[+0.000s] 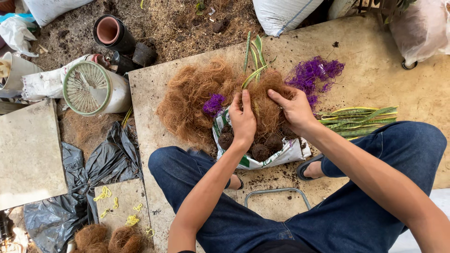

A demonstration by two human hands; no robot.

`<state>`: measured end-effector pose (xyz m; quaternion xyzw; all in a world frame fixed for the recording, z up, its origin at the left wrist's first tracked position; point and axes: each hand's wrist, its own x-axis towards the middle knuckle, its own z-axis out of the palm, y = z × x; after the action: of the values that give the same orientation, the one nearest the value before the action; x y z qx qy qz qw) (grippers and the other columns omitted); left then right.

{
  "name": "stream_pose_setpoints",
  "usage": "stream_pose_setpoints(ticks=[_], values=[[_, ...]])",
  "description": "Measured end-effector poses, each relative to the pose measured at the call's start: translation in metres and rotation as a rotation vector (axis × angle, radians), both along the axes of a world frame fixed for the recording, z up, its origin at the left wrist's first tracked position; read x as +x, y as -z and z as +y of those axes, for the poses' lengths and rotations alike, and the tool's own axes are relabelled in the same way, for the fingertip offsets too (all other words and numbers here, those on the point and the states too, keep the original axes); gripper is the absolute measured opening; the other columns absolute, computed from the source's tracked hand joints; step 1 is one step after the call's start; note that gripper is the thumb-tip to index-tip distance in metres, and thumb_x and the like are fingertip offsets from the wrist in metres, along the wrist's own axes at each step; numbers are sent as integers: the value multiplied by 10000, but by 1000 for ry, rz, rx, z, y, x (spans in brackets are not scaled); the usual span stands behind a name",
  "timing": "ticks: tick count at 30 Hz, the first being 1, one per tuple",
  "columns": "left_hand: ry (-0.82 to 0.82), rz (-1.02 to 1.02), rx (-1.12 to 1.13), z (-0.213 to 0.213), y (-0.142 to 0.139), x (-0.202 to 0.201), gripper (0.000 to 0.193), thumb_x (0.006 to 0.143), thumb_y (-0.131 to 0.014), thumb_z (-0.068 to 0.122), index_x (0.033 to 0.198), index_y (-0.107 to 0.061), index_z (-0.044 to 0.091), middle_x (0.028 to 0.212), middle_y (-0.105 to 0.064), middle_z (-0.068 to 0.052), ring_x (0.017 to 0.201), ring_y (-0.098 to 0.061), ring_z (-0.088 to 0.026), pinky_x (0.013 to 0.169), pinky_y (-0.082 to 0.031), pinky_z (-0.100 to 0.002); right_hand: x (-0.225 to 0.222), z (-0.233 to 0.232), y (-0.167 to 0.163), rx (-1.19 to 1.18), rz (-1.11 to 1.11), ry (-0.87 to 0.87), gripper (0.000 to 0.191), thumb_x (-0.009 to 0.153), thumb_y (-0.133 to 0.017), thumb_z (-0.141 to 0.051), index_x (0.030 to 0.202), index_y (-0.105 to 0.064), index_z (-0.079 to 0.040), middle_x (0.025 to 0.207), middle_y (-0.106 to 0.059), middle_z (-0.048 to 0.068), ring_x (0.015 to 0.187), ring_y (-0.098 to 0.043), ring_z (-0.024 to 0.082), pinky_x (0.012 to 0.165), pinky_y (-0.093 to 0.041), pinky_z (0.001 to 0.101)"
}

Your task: The person sits cross-legged and wraps a plant's root ball with coconut coir and purple string. They adjust the plant, add more coir, and secure it with string.

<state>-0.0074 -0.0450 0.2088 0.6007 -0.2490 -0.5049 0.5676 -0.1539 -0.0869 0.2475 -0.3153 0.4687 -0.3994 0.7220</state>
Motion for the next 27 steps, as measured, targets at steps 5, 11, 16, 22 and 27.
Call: stream_pose_setpoints(ticks=[5, 11, 16, 22, 27], values=[[3, -174, -86, -4, 2, 10, 580, 1087, -465, 458, 1193, -664, -76, 964, -700, -128, 843, -607, -160, 772, -520, -332, -5, 2, 3, -79, 231, -62, 547, 917, -654, -192, 1410, -502, -10, 1303, -593, 181, 1150, -619, 248, 973, -566, 408], [68, -678, -124, -5, 12, 17, 692, 1116, -471, 493, 1285, -610, -164, 1203, -683, -328, 1127, -674, -393, 997, -506, -462, -36, -8, 2, -502, -76, -95, 709, 735, -443, -30, 1438, -490, 46, 1504, -538, 198, 1409, -549, 281, 1238, -462, 419], [22, -587, 5, -9, 6, 21, 725, 1117, -462, 477, 1397, -516, -190, 1252, -615, -427, 1207, -613, -497, 1073, -471, -529, -48, -26, -9, -494, 132, -212, 556, 840, -486, 37, 1393, -544, 42, 1400, -624, 176, 1281, -613, 256, 1156, -492, 382], [-107, -781, -171, -20, 1, 38, 665, 1170, -503, 436, 1339, -545, -206, 1269, -628, -367, 1197, -607, -417, 1038, -458, -515, -50, -28, -24, -503, 548, -146, 359, 1028, -523, -24, 1375, -596, 38, 1324, -694, 165, 1226, -684, 226, 1099, -547, 332], [271, -435, 71, -6, -9, 15, 582, 1021, -467, 493, 1171, -691, -23, 858, -730, -150, 614, -598, -281, 583, -500, -441, -25, 5, -22, -803, 605, -165, 466, 1018, -625, -123, 1434, -527, 62, 1374, -631, 208, 1261, -631, 256, 1033, -546, 365]])
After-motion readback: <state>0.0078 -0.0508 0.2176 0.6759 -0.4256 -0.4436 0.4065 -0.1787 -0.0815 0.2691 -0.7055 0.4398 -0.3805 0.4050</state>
